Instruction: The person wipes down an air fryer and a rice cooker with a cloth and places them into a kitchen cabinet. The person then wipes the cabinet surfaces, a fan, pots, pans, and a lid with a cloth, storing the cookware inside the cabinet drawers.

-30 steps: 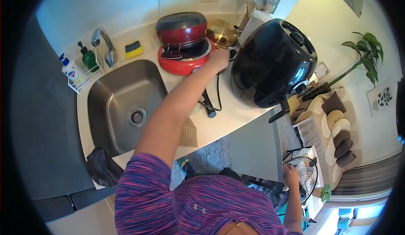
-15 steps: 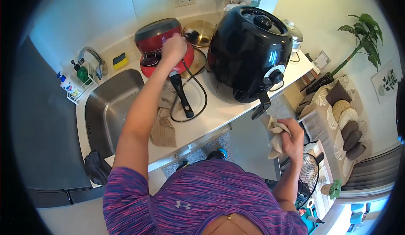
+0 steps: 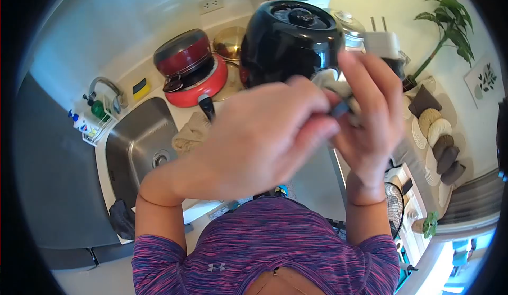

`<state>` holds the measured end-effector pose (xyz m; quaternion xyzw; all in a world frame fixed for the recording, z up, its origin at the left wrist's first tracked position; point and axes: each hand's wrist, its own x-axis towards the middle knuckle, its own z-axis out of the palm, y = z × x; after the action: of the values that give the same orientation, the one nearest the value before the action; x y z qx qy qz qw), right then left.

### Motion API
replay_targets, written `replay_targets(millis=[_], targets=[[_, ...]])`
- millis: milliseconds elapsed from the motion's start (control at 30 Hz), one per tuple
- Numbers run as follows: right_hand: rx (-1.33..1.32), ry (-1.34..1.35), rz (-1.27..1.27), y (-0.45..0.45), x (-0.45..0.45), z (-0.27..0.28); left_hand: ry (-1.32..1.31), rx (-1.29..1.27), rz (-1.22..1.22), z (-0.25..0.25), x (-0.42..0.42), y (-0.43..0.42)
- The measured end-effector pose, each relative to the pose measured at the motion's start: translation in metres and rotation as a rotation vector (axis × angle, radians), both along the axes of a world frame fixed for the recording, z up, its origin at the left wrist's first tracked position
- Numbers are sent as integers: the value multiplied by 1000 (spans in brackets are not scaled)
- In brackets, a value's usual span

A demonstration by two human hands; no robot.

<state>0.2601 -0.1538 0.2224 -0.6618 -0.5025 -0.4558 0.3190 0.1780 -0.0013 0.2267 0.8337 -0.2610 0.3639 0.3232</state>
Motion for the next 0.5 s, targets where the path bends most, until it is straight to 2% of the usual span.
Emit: replay_targets(millis=[33, 100, 200, 233, 267, 333, 400, 467, 500], targets=[[-3, 36, -22, -15, 1, -2, 3, -6, -19, -2, 6, -8], [43, 119, -138, -43, 2, -9, 261, -30, -279, -10, 15, -21], [212, 176, -424, -92, 31, -36, 380, 70, -314, -44, 29, -18], [229, 176, -485, -110, 43, -48, 507, 126, -259, -57, 32, -11], [242, 241, -501, -129, 56, -63, 509, 139, -275, -73, 36, -10], [315, 373, -525, -162, 85, -102, 315, 69, -97, -109, 40, -9], [223, 495, -627, -189, 114, -141, 281, -36, 12, -134, 45, 9], [108, 482, -709, -186, 136, -169, 260, -388, 236, -164, 55, 33], [101, 495, -676, -176, 148, -180, 346, -550, 320, -164, 62, 44]])
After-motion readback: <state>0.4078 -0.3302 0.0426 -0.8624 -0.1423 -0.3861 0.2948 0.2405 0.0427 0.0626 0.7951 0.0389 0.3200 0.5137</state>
